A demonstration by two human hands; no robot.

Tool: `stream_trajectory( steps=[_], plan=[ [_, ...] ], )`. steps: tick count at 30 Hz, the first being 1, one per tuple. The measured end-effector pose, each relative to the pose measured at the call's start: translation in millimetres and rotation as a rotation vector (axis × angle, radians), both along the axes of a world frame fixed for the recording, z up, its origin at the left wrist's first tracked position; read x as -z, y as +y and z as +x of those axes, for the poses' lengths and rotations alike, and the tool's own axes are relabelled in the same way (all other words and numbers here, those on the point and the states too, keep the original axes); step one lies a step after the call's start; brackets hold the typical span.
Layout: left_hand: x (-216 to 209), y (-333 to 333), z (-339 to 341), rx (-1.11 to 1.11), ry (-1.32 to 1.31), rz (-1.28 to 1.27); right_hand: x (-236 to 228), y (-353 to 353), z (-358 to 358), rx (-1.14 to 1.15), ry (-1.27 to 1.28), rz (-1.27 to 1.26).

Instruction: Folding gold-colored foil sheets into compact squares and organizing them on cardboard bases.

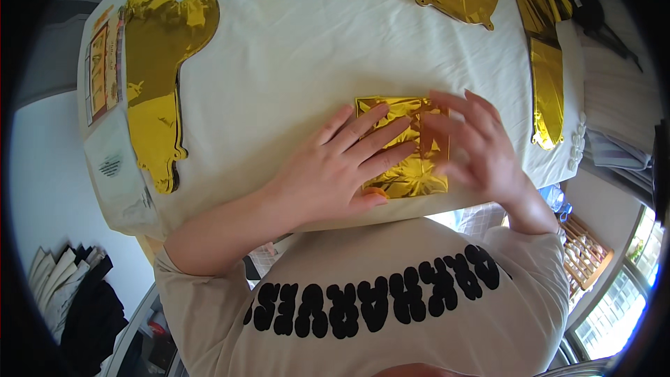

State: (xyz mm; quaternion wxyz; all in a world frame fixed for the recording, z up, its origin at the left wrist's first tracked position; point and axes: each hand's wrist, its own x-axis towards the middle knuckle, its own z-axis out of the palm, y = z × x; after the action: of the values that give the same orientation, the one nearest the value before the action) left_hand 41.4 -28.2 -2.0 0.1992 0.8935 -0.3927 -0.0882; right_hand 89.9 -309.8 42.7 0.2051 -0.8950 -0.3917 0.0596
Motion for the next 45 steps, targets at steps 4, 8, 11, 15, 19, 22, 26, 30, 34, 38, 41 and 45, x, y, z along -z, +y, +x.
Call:
stream_trajectory(
  steps=[4, 8, 11, 15, 19, 22, 26, 30, 34, 38, 41, 45],
  plan=[
    [9, 0, -2, -0.017, -0.058, -0.058, -7, 35, 17, 0.013, 0.061, 0.167],
    [11, 0, -1, -0.003, -0.095, -0.092, 5, 64, 20, 0.017, 0.114, 0.189],
    [12, -1, -1, 0.0, -0.134, -0.091, 6, 72, 18, 0.063, 0.097, 0.192],
    [16, -1, -2, -0.004, -0.162, -0.098, 2, 79, 20, 0.114, 0.211, 0.174],
    [16, 0, -3, -0.008, -0.165, -0.097, -3, 84, 25, 0.163, 0.299, 0.14],
    [17, 0, -4, -0.012, -0.182, -0.062, -7, 88, 26, 0.21, 0.375, 0.109],
    [19, -2, -3, 0.005, -0.261, -0.045, -12, 91, 31, 0.277, 0.483, 0.052],
    [20, -2, -4, 0.007, -0.295, -0.052, -14, 94, 38, 0.285, 0.562, 0.045],
    [15, -1, -5, 0.018, -0.293, -0.03, -22, 100, 38, 0.291, 0.616, -0.029],
    [17, -2, -5, 0.016, -0.317, -0.028, -19, 102, 37, 0.242, 0.564, -0.061],
    [19, -5, -5, 0.021, -0.312, -0.025, -19, 101, 38, 0.246, 0.609, -0.043],
    [27, -4, -6, 0.013, -0.333, -0.081, -21, 102, 38, 0.206, 0.702, 0.024]
  ],
)
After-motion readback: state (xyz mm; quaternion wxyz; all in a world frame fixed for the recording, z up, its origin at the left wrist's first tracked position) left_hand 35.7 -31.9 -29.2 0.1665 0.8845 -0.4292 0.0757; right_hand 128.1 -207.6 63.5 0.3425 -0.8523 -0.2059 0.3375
